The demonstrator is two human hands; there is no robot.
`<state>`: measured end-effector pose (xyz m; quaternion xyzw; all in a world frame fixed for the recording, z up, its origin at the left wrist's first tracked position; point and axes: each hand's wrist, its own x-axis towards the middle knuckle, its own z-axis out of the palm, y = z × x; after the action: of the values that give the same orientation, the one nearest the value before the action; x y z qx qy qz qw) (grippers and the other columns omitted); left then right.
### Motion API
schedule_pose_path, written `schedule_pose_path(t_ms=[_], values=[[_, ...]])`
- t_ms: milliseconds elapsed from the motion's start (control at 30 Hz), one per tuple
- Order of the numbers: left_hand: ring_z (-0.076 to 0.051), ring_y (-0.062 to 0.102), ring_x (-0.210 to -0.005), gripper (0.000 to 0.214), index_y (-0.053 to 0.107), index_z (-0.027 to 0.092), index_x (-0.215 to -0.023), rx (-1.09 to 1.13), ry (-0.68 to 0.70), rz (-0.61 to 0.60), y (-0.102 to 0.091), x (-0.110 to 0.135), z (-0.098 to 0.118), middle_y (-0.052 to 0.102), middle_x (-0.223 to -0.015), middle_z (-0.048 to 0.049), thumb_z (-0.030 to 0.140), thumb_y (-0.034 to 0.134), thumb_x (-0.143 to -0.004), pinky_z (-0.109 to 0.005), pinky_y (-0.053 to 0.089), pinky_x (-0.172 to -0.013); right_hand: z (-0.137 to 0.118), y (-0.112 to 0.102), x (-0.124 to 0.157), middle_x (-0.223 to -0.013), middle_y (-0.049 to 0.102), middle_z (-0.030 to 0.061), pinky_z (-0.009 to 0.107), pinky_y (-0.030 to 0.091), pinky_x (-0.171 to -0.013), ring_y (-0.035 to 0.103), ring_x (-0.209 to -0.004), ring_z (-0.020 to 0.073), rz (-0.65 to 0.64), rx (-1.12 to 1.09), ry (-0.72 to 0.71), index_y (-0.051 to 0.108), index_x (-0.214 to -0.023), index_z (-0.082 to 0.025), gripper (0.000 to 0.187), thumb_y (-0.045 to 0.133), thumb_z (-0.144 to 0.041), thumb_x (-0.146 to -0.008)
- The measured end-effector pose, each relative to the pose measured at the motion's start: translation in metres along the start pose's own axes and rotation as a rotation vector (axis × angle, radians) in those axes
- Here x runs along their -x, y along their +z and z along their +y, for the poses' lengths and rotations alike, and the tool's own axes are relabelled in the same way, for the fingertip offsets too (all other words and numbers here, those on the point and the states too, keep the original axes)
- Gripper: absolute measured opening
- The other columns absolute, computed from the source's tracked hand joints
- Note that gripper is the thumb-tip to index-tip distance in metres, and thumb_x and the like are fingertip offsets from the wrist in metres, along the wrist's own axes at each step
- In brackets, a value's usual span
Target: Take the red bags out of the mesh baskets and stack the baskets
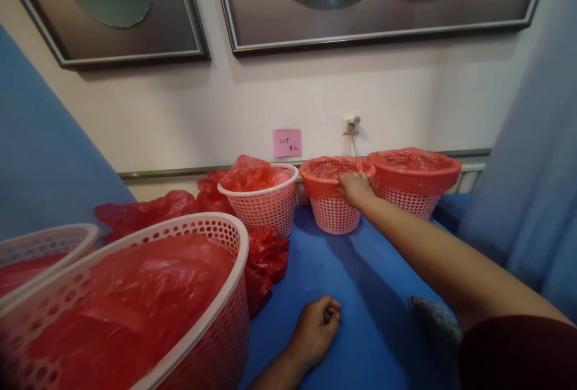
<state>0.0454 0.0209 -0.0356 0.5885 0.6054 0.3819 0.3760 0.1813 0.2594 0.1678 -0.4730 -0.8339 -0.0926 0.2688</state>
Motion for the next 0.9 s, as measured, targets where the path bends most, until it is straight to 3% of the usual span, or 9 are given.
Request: schedule_pose_path(t_ms=[100, 233, 400, 500, 667, 900], values=[[-0.018, 0.065, -0.074, 0.023, 0.073, 0.018, -0.095, 0.022, -0.003, -0.005, -0.001, -0.001, 0.000, 0.074, -0.084, -0.0041, 0.016, 0.057, -0.079, -0.028, 0.045, -0.069, 0.005, -0.011, 0.000, -0.089, 0.073, 0.0122, 0.032, 0.042, -0.084, 0.065, -0.088, 0.0225, -0.037, 0.011, -0.039, 0.071, -0.091, -0.014, 0.021, 0.051, -0.021, -0.095], [-0.017, 0.064, -0.071, 0.020, 0.073, 0.019, -0.091, 0.063, -0.004, -0.004, -0.001, -0.002, -0.001, 0.073, -0.080, -0.0027, 0.016, 0.060, -0.077, -0.027, 0.045, -0.068, -0.002, -0.039, 0.015, -0.086, 0.072, 0.0104, 0.031, 0.040, -0.076, 0.063, -0.082, 0.0223, 0.014, 0.022, -0.055, 0.068, -0.084, -0.016, 0.023, 0.050, -0.025, -0.097], [-0.016, 0.063, -0.069, 0.016, 0.073, 0.018, -0.087, 0.144, 0.014, 0.027, -0.001, -0.003, 0.001, 0.072, -0.078, -0.0024, 0.017, 0.062, -0.075, -0.026, 0.046, -0.066, -0.007, -0.084, 0.061, -0.082, 0.068, 0.0066, 0.031, 0.038, -0.071, 0.060, -0.078, 0.0213, 0.065, 0.016, -0.097, 0.063, -0.080, -0.020, 0.022, 0.053, -0.031, -0.096], [-0.015, 0.062, -0.066, 0.017, 0.071, 0.019, -0.092, 0.205, 0.019, 0.121, -0.004, -0.003, 0.004, 0.072, -0.080, -0.0021, 0.022, 0.062, -0.078, -0.024, 0.045, -0.063, -0.008, -0.100, 0.095, -0.075, 0.065, 0.0049, 0.032, 0.038, -0.071, 0.059, -0.074, 0.0212, 0.073, -0.018, -0.180, 0.059, -0.075, -0.021, 0.022, 0.054, -0.031, -0.094], [-0.015, 0.061, -0.065, 0.020, 0.068, 0.021, -0.094, 0.279, 0.030, 0.298, -0.013, -0.005, 0.012, 0.072, -0.085, -0.0029, 0.034, 0.062, -0.081, -0.024, 0.045, -0.060, -0.009, -0.112, 0.137, -0.081, 0.068, 0.0043, 0.035, 0.043, -0.076, 0.061, -0.078, 0.0216, 0.055, -0.113, -0.333, 0.063, -0.088, -0.021, 0.009, 0.055, -0.025, -0.091], [-0.017, 0.061, -0.068, 0.021, 0.069, 0.018, -0.090, 0.321, 0.087, 0.352, -0.017, -0.004, 0.014, 0.070, -0.077, -0.0034, 0.033, 0.064, -0.076, -0.026, 0.047, -0.062, -0.006, -0.126, 0.165, -0.095, 0.071, 0.0072, 0.042, 0.051, -0.086, 0.066, -0.090, 0.0239, 0.085, -0.163, -0.417, 0.064, -0.106, -0.022, 0.017, 0.057, -0.028, -0.092]])
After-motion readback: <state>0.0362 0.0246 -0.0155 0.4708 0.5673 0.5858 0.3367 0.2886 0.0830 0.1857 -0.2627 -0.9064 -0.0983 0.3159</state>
